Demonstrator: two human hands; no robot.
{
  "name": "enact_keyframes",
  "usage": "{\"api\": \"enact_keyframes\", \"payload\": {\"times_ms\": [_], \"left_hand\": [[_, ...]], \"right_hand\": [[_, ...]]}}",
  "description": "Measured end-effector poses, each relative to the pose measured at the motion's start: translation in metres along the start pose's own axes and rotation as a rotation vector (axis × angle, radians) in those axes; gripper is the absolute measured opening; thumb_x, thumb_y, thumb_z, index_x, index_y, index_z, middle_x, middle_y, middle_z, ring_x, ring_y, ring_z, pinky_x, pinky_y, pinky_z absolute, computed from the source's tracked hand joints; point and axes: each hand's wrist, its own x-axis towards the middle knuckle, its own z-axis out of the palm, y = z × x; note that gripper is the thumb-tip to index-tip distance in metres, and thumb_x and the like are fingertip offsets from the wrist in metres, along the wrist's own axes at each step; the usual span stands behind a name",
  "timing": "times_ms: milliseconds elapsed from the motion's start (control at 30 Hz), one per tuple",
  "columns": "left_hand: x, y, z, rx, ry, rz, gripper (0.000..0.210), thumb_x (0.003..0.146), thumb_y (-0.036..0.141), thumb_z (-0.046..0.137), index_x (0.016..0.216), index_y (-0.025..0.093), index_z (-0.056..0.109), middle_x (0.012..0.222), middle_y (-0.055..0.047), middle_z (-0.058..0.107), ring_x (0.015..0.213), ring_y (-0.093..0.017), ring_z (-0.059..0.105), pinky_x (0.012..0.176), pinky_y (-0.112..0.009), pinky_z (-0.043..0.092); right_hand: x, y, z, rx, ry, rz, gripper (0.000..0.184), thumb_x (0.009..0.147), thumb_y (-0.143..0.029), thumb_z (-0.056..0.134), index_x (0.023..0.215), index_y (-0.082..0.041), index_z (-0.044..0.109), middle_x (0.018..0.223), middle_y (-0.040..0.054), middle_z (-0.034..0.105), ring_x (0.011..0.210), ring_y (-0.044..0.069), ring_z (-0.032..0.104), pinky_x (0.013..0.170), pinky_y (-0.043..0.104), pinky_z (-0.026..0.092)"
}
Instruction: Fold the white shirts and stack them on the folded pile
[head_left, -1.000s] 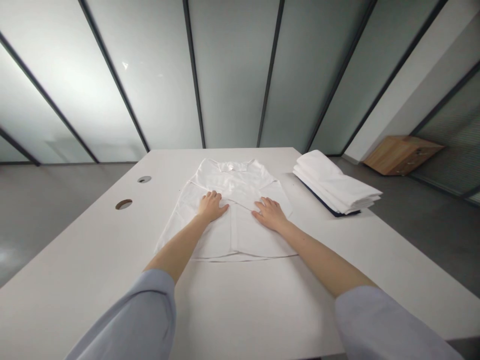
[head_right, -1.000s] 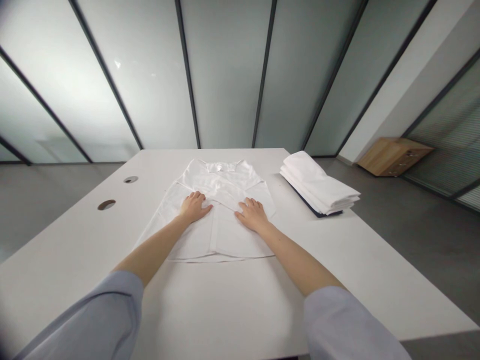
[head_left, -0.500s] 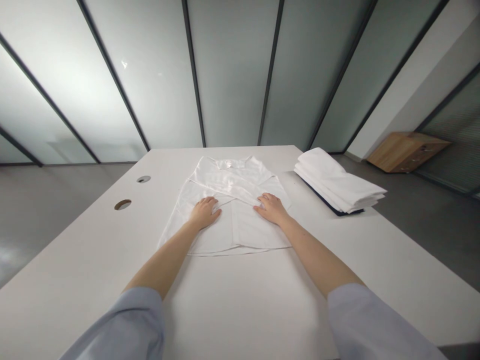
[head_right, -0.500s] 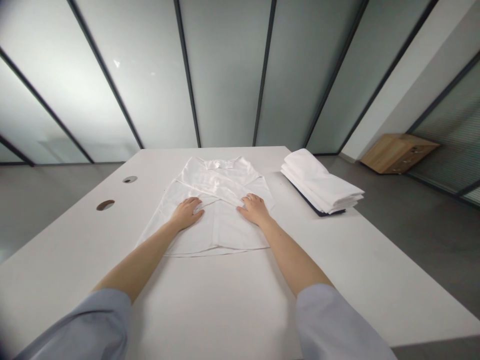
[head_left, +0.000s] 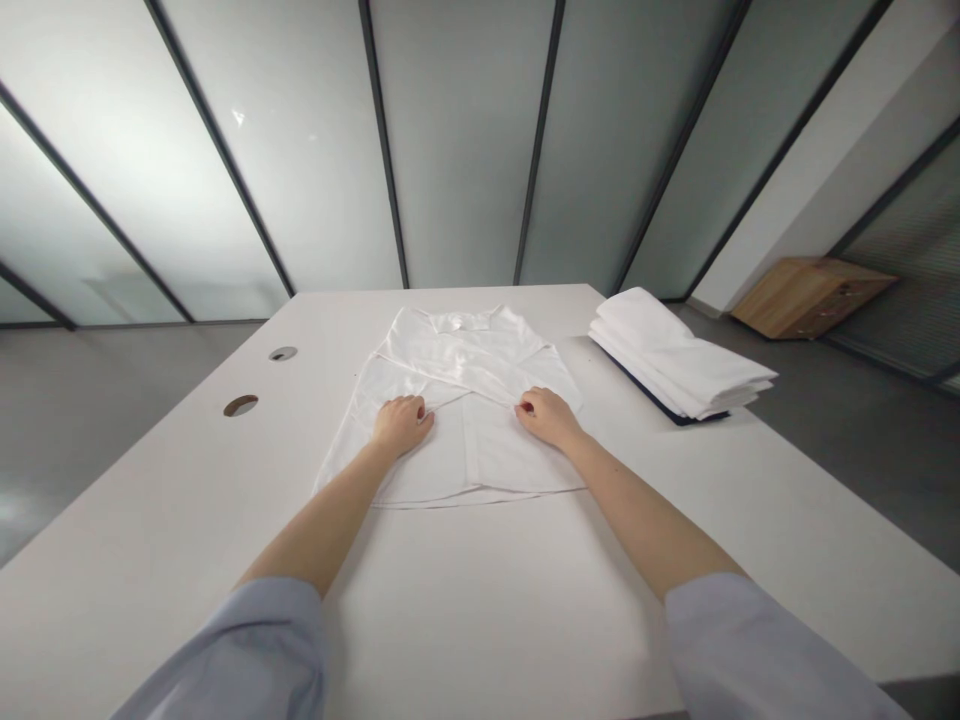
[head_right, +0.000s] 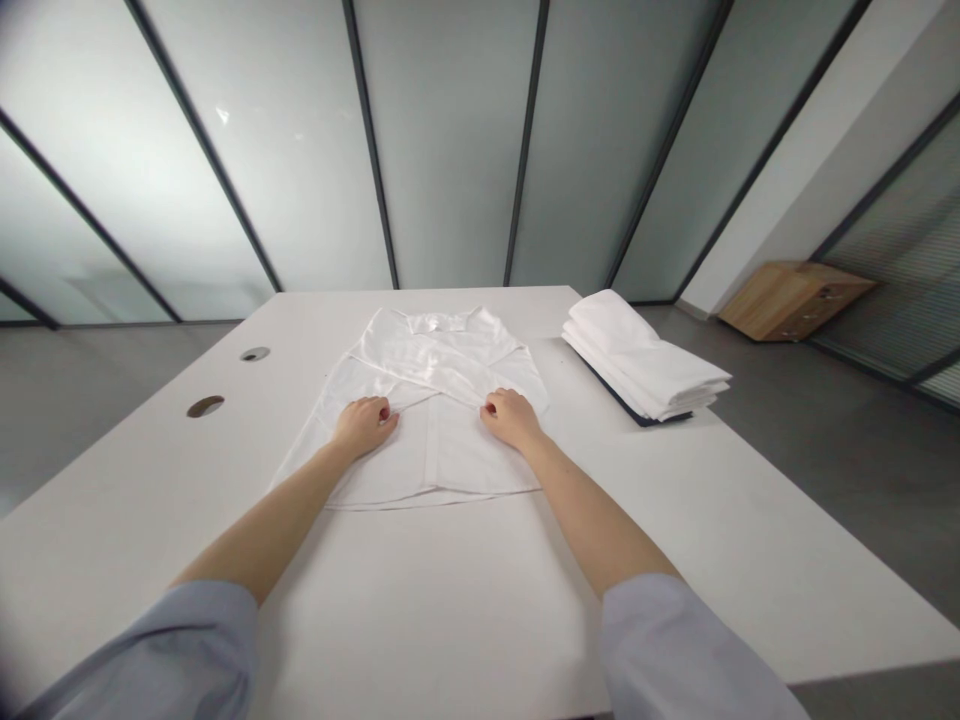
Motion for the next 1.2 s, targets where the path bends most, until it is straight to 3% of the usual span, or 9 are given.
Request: {"api": "enact_keyframes", "payload": {"times_ms": [333,567,733,833,967,1067,1200], "left_hand": [[-0.002,0.008,-0.008,0.066,-0.027,-0.130,0.039,0.089,0.044,0.038,0.083,0.020,0.067,0.089,-0.010,0.072,0.089,-0.026,0.066,0.076,-0.036,0.046],[-0.005,0.014,-0.018,0.092,-0.045,-0.179,0.046,0.090,0.048,0.035,0.089,0.019,0.070,0.091,-0.014,0.072,0.089,-0.029,0.067,0.074,-0.038,0.047],[-0.005,0.015,-0.014,0.081,-0.057,-0.177,0.047,0.090,0.049,0.034,0.096,0.019,0.071,0.094,-0.013,0.072,0.095,-0.029,0.066,0.079,-0.039,0.047],[-0.006,0.013,-0.007,0.088,-0.050,-0.100,0.049,0.091,0.051,0.034,0.100,0.018,0.069,0.100,-0.013,0.071,0.100,-0.028,0.064,0.089,-0.040,0.045],[-0.010,0.012,0.002,0.076,0.003,-0.005,0.057,0.091,0.057,0.034,0.121,0.015,0.058,0.130,-0.015,0.059,0.126,-0.028,0.049,0.106,-0.041,0.033],[-0.013,0.012,0.005,0.034,-0.015,0.108,0.067,0.089,0.063,0.036,0.137,0.019,0.046,0.149,-0.012,0.040,0.139,-0.027,0.033,0.114,-0.043,0.022],[-0.017,0.014,0.003,-0.048,-0.085,0.337,0.088,0.075,0.075,0.051,0.143,0.021,0.039,0.155,-0.011,0.029,0.143,-0.028,0.024,0.117,-0.042,0.017]], "right_hand": [[-0.003,-0.010,-0.004,-0.077,-0.068,0.031,0.028,0.085,-0.032,0.053,0.108,-0.019,0.065,0.113,0.0100,0.062,0.105,0.023,0.054,0.087,0.031,0.039],[-0.006,-0.023,-0.006,-0.127,-0.109,0.072,0.041,0.091,-0.047,0.045,0.113,-0.017,0.063,0.119,0.0140,0.059,0.111,0.029,0.051,0.089,0.038,0.039],[-0.004,-0.018,0.001,-0.111,-0.122,0.062,0.050,0.094,-0.052,0.038,0.121,-0.015,0.058,0.126,0.0169,0.055,0.117,0.029,0.050,0.097,0.040,0.035],[-0.002,-0.010,0.009,-0.074,-0.117,0.044,0.056,0.095,-0.051,0.034,0.135,-0.015,0.046,0.138,0.0167,0.048,0.129,0.028,0.042,0.106,0.042,0.026],[-0.002,-0.006,0.016,-0.068,-0.106,0.050,0.063,0.095,-0.052,0.033,0.146,-0.015,0.032,0.151,0.0137,0.035,0.141,0.029,0.025,0.112,0.044,0.018],[-0.003,-0.008,0.014,-0.059,-0.050,-0.021,0.061,0.094,-0.052,0.038,0.144,-0.015,0.038,0.151,0.0128,0.036,0.141,0.028,0.026,0.112,0.041,0.019],[-0.005,-0.017,0.006,0.024,0.016,-0.221,0.042,0.093,-0.044,0.045,0.123,-0.018,0.060,0.136,0.0106,0.053,0.129,0.023,0.042,0.107,0.035,0.029]]}}
